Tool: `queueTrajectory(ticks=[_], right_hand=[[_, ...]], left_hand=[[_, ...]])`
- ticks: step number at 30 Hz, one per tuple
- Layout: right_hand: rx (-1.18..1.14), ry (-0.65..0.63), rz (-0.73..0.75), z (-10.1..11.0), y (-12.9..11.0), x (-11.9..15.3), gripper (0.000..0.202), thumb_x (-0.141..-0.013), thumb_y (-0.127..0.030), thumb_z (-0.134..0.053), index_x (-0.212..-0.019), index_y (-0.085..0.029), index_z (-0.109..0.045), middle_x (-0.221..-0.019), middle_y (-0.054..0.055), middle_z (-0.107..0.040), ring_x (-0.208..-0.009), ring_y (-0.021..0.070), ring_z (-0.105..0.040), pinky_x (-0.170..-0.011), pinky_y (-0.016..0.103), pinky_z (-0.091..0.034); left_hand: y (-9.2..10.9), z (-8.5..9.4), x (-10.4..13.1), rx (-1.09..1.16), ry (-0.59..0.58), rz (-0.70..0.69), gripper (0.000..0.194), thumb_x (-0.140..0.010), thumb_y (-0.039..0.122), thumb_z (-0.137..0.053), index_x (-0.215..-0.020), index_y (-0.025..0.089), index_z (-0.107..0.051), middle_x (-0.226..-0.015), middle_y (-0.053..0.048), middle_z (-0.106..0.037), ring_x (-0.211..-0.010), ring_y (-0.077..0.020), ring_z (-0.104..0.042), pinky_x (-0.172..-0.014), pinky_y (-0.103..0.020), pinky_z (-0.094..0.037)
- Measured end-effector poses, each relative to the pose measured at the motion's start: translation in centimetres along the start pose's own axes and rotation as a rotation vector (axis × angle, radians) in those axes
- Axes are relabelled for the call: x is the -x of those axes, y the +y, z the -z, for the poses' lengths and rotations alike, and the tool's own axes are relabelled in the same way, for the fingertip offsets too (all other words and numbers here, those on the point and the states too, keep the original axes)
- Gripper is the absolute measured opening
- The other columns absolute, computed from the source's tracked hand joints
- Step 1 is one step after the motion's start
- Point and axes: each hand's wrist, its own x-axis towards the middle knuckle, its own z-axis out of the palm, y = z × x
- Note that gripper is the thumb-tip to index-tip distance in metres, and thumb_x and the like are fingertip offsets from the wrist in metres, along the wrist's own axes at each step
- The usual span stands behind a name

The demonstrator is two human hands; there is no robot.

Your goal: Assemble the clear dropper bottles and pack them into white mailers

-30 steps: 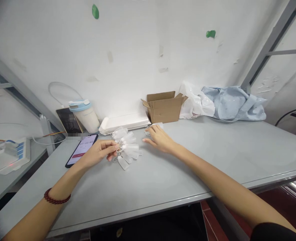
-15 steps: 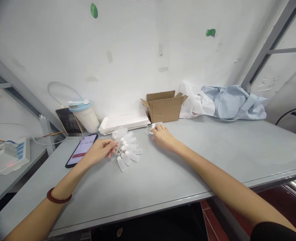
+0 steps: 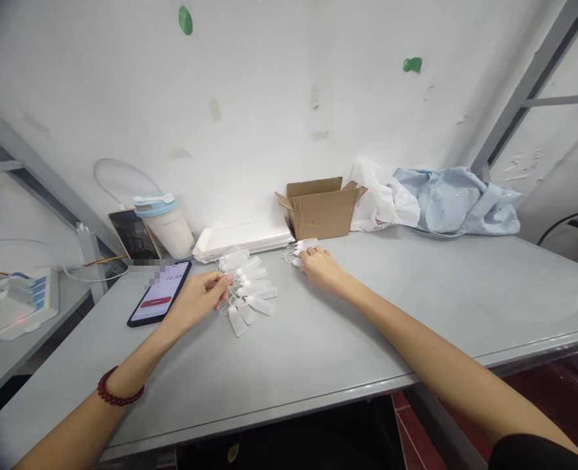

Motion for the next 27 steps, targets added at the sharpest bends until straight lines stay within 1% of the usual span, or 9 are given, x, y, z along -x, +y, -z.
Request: queueTrajectory(ticks=[5, 8, 10, 12, 15, 17, 19, 23, 27], right_hand=[[-0.056, 0.031, 0.019, 0.6, -0.4, 0.2, 0.021, -0.087, -0.017, -0.045, -0.103, -0.011, -0.057, -0.100, 0.016, -0.061, -0.097, 0.0274, -0.053, -0.079, 0.036, -0.042], [-0.170, 0.115, 0.052, 1.5, -1.2, 0.6, 0.024, -0.088, -0.018, -0.043, -0.107, -0.010, -0.056, -0.102, 0.016, -0.061, -0.098, 0.0265, -0.053, -0.082, 0.037, -0.042], [-0.304, 0.175, 0.078, 2.2, -2.1, 1.1, 0.025, -0.089, -0.021, -0.042, -0.105, -0.010, -0.057, -0.099, 0.016, -0.061, -0.094, 0.0259, -0.054, -0.081, 0.037, -0.043], [-0.443, 0.196, 0.140, 3.0, -3.2, 1.6, 0.025, -0.090, -0.024, -0.039, -0.104, -0.013, -0.057, -0.098, 0.013, -0.062, -0.092, 0.0236, -0.055, -0.080, 0.036, -0.043], [-0.638, 0.153, 0.191, 4.0, -4.8, 2.4, 0.026, -0.092, -0.026, -0.038, -0.098, -0.015, -0.060, -0.090, 0.008, -0.064, -0.083, 0.0185, -0.057, -0.073, 0.031, -0.044], [-0.721, 0.119, 0.189, 4.5, -5.7, 2.9, 0.026, -0.092, -0.027, -0.039, -0.095, -0.014, -0.062, -0.087, 0.007, -0.065, -0.078, 0.0163, -0.057, -0.067, 0.027, -0.043], [-0.781, 0.100, 0.196, 4.8, -6.2, 3.2, 0.027, -0.092, -0.028, -0.039, -0.096, -0.015, -0.062, -0.084, 0.005, -0.065, -0.073, 0.0142, -0.057, -0.063, 0.025, -0.042], [-0.812, 0.111, 0.183, 4.9, -6.6, 3.4, 0.027, -0.092, -0.029, -0.039, -0.091, -0.015, -0.062, -0.077, 0.003, -0.064, -0.067, 0.0119, -0.056, -0.059, 0.022, -0.039], [-0.839, 0.132, 0.127, 5.0, -6.5, 3.2, 0.025, -0.090, -0.031, -0.043, -0.087, -0.015, -0.063, -0.075, 0.002, -0.063, -0.067, 0.0115, -0.055, -0.055, 0.021, -0.037]], left_hand=[[0.0, -0.4, 0.3, 0.025, -0.011, -0.024, 0.034, -0.082, 0.044, -0.048, -0.063, 0.016, -0.054, -0.055, 0.001, -0.058, -0.044, -0.0110, -0.048, -0.049, -0.023, -0.038], [0.0, -0.7, 0.4, 0.043, -0.022, -0.044, 0.031, -0.082, 0.043, -0.048, -0.070, 0.016, -0.056, -0.058, 0.000, -0.058, -0.046, -0.0114, -0.049, -0.050, -0.023, -0.039], [-0.1, -0.8, 0.5, 0.057, -0.024, -0.054, 0.028, -0.082, 0.041, -0.048, -0.080, 0.015, -0.058, -0.061, 0.000, -0.059, -0.047, -0.0113, -0.050, -0.051, -0.023, -0.040], [0.0, -1.0, 0.6, 0.076, -0.030, -0.067, 0.029, -0.083, 0.040, -0.048, -0.096, 0.016, -0.056, -0.064, 0.001, -0.058, -0.048, -0.0112, -0.050, -0.051, -0.023, -0.041], [0.2, -1.2, 0.9, 0.100, -0.061, -0.106, 0.041, -0.083, 0.037, -0.049, -0.119, 0.019, -0.047, -0.071, 0.002, -0.058, -0.051, -0.0107, -0.051, -0.052, -0.023, -0.042], [0.3, -1.4, 1.1, 0.104, -0.097, -0.134, 0.045, -0.083, 0.036, -0.050, -0.125, 0.020, -0.044, -0.077, 0.001, -0.058, -0.054, -0.0106, -0.052, -0.053, -0.022, -0.043], [0.5, -1.5, 1.2, 0.097, -0.131, -0.150, 0.042, -0.083, 0.035, -0.050, -0.122, 0.019, -0.048, -0.079, -0.001, -0.059, -0.058, -0.0112, -0.053, -0.054, -0.022, -0.043], [0.5, -1.7, 1.4, 0.088, -0.177, -0.171, 0.029, -0.084, 0.034, -0.049, -0.102, 0.015, -0.062, -0.080, -0.004, -0.063, -0.061, -0.0120, -0.053, -0.054, -0.022, -0.043], [0.7, -1.7, 1.4, 0.075, -0.187, -0.178, 0.023, -0.082, 0.031, -0.052, -0.090, 0.014, -0.065, -0.075, -0.003, -0.063, -0.057, -0.0110, -0.050, -0.052, -0.021, -0.041]])
